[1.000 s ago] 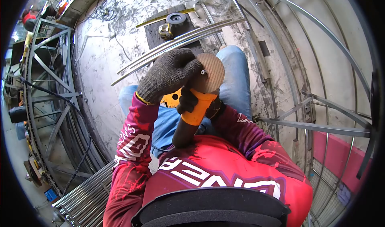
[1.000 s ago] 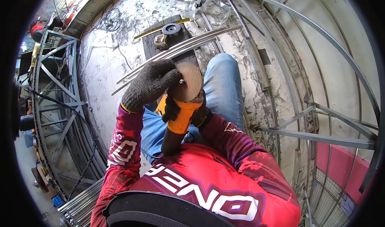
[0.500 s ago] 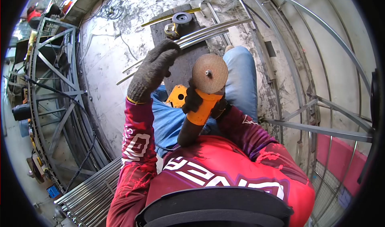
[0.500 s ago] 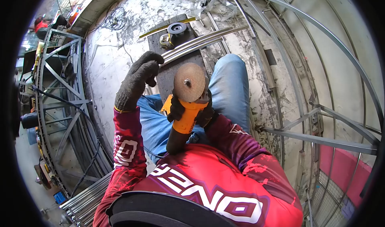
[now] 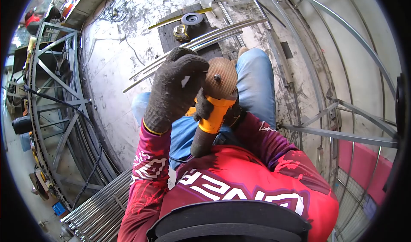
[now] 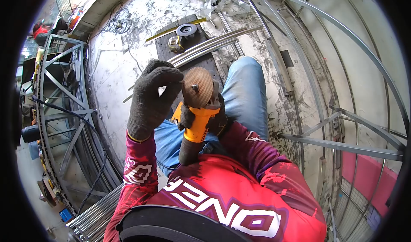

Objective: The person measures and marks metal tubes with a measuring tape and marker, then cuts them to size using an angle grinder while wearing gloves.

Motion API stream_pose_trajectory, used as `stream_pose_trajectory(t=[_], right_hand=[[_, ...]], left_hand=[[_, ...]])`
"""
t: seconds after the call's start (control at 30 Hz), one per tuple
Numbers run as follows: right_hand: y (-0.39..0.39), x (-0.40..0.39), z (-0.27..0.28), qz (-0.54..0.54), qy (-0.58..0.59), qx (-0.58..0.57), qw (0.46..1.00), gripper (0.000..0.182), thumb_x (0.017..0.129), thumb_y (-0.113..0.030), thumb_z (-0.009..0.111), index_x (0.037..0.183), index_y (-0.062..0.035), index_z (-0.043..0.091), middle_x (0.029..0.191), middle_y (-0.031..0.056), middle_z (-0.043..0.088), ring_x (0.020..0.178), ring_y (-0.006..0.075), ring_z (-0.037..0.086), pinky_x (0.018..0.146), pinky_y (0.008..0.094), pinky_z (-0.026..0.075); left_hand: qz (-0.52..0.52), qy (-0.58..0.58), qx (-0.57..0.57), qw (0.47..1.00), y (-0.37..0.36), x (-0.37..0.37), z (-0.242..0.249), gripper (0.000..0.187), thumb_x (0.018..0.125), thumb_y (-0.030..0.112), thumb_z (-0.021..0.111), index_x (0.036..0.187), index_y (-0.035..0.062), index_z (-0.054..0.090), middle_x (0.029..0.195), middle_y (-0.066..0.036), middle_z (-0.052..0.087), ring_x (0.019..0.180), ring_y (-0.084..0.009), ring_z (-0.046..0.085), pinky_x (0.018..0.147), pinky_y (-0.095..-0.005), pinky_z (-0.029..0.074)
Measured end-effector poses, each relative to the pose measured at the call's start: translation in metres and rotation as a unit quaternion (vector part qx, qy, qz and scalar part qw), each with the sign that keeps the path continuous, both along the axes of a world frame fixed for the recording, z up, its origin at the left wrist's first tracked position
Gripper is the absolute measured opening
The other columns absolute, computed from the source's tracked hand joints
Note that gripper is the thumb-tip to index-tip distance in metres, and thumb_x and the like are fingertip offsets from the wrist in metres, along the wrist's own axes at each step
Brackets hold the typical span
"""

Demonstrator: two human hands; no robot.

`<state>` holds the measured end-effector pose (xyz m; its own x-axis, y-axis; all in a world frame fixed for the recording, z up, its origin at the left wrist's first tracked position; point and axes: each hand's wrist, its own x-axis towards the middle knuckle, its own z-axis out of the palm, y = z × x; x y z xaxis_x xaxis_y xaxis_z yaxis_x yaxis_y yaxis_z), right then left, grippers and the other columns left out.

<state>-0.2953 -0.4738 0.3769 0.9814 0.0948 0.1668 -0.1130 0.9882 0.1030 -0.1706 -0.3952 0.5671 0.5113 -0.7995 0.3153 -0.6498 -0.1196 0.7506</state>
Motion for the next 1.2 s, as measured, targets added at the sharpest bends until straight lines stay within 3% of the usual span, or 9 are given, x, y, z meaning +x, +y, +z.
stream_pose_trajectory(t=[0.07, 0.17, 0.27, 0.37, 0.47, 0.53, 0.97, 1.07, 1.2], right_hand=[[0.001, 0.000, -0.010, 0.006, -0.067, 0.034, 0.997, 0.082, 0.096, -0.070, 0.030, 0.138, -0.0032, 0.050, 0.107, 0.0221, 0.065, 0.089, 0.0373, 0.066, 0.085, 0.0533, 0.054], [0.000, -0.009, -0.028, -0.200, 0.128, -0.650, 0.722, 0.071, 0.103, -0.060, 0.028, 0.147, -0.0062, 0.045, 0.129, 0.0203, 0.062, 0.113, 0.0354, 0.064, 0.100, 0.0527, 0.051], [0.004, -0.005, -0.050, -0.197, 0.074, -0.362, 0.908, 0.058, 0.109, -0.045, 0.027, 0.153, -0.0089, 0.040, 0.146, 0.0167, 0.053, 0.133, 0.0318, 0.055, 0.114, 0.0481, 0.044], [-0.005, -0.011, -0.040, -0.254, 0.017, -0.808, 0.532, 0.061, 0.108, -0.038, 0.045, 0.160, -0.0111, 0.026, 0.157, 0.0132, 0.041, 0.144, 0.0301, 0.042, 0.120, 0.0454, 0.037], [-0.003, -0.010, -0.042, -0.259, 0.001, -0.733, 0.629, 0.057, 0.110, -0.037, 0.040, 0.159, -0.0107, 0.027, 0.158, 0.0123, 0.040, 0.144, 0.0284, 0.042, 0.122, 0.0445, 0.035], [-0.006, -0.007, -0.045, -0.111, -0.029, -0.092, 0.989, 0.056, 0.111, -0.038, 0.035, 0.159, -0.0111, 0.027, 0.158, 0.0117, 0.040, 0.145, 0.0274, 0.041, 0.123, 0.0452, 0.032], [-0.010, -0.011, -0.015, -0.254, 0.002, -0.614, 0.747, 0.056, 0.112, -0.041, 0.033, 0.159, -0.0117, 0.028, 0.157, 0.0134, 0.041, 0.145, 0.0260, 0.041, 0.122, 0.0437, 0.033], [-0.010, -0.007, -0.017, -0.146, -0.052, -0.253, 0.955, 0.056, 0.112, -0.043, 0.030, 0.158, -0.0117, 0.029, 0.156, 0.0134, 0.042, 0.143, 0.0267, 0.044, 0.121, 0.0440, 0.035], [-0.006, -0.009, -0.028, -0.225, 0.019, -0.493, 0.840, 0.049, 0.111, -0.034, 0.033, 0.154, -0.0093, 0.035, 0.147, 0.0144, 0.051, 0.133, 0.0277, 0.054, 0.111, 0.0446, 0.046]], left_hand=[[0.007, -0.013, 0.010, 1.000, -0.005, -0.011, 0.002, 0.016, 0.082, -0.002, 0.071, 0.097, 0.0034, 0.069, 0.093, -0.013, 0.066, 0.088, -0.0318, 0.068, 0.075, -0.0384, 0.054], [0.006, -0.100, 0.024, 0.995, -0.011, -0.025, 0.000, 0.017, 0.082, -0.003, 0.071, 0.099, 0.0021, 0.069, 0.094, -0.014, 0.066, 0.089, -0.0316, 0.068, 0.078, -0.0392, 0.055], [0.008, -0.114, 0.029, 0.993, -0.011, -0.028, -0.003, 0.017, 0.082, -0.002, 0.072, 0.098, 0.0032, 0.069, 0.094, -0.015, 0.066, 0.090, -0.0342, 0.068, 0.079, -0.0413, 0.055], [0.018, -0.132, 0.019, 0.991, -0.007, -0.027, -0.007, 0.017, 0.081, -0.001, 0.073, 0.097, 0.0036, 0.068, 0.096, -0.015, 0.066, 0.092, -0.0342, 0.068, 0.080, -0.0403, 0.055], [-0.006, -0.114, -0.003, 0.993, -0.006, -0.024, -0.013, 0.020, 0.079, 0.005, 0.073, 0.098, 0.0069, 0.067, 0.094, -0.013, 0.063, 0.088, -0.0349, 0.065, 0.074, -0.0439, 0.054], [-0.012, -0.089, 0.000, 0.996, -0.006, -0.028, -0.009, 0.019, 0.079, 0.005, 0.074, 0.096, 0.0069, 0.067, 0.095, -0.013, 0.063, 0.087, -0.0347, 0.066, 0.074, -0.0434, 0.054], [-0.024, -0.021, 0.024, 0.999, -0.006, -0.014, -0.013, 0.009, 0.080, 0.005, 0.071, 0.088, 0.0050, 0.068, 0.096, -0.015, 0.064, 0.087, -0.0352, 0.067, 0.076, -0.0417, 0.055], [-0.028, -0.004, 0.022, 0.999, -0.006, -0.014, -0.011, 0.010, 0.080, 0.005, 0.071, 0.089, 0.0048, 0.068, 0.098, -0.015, 0.064, 0.090, -0.0358, 0.067, 0.078, -0.0420, 0.055], [-0.035, 0.040, 0.047, 0.997, -0.006, -0.013, -0.009, 0.010, 0.079, 0.004, 0.071, 0.088, 0.0044, 0.068, 0.099, -0.016, 0.065, 0.095, -0.0359, 0.067, 0.080, -0.0424, 0.055]])
